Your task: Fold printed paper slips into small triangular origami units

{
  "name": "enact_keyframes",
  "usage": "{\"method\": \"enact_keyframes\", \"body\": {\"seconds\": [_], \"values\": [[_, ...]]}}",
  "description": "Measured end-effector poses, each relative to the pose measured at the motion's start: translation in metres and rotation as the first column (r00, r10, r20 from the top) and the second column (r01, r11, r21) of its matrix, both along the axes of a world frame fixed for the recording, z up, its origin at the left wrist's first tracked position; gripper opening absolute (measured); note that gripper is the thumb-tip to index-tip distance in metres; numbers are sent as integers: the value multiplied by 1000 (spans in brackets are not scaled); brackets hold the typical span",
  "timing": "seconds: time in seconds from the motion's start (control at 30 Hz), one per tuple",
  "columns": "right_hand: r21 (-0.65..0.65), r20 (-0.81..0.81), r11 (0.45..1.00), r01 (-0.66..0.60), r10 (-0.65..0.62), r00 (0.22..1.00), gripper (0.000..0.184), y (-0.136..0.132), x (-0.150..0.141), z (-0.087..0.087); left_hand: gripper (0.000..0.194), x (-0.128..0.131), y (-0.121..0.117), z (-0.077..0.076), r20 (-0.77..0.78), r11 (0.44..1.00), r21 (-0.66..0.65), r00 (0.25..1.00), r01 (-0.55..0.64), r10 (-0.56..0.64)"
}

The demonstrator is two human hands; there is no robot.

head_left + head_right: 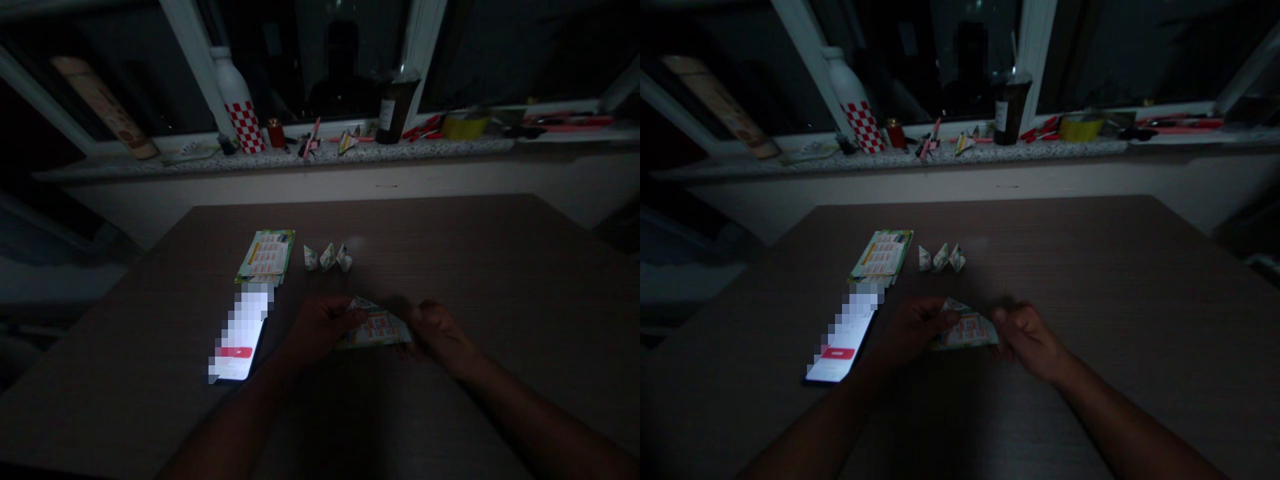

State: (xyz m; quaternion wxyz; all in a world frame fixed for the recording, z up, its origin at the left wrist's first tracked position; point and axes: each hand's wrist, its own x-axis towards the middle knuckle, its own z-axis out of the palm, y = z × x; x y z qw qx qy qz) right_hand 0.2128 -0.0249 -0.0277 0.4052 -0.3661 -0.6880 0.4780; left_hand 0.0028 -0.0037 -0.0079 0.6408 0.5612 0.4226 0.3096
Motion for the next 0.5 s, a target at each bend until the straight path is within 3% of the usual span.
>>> {"method": "enact_keyframes", "body": {"seconds": [0.07,0.17,0.27,0.33,0.5], "values": [[44,-10,994,103,-103,995,65,1,2,0,27,0,0,1,-1,1000,-5,1000,12,-12],[185,73,957,225,-242,968,48,2,3,4,29,1,0,-1,-26,1000,14,999,24,-23],[330,164,919,215,-280,946,29,1,-1,9,31,1,0,-5,-40,999,26,999,27,-26],[380,203,906,187,-279,939,27,1,-3,10,32,1,1,-8,-56,999,21,998,31,-29],[337,291,932,136,-240,926,37,-1,-6,11,32,0,1,-8,-95,999,38,995,30,-26]]}}
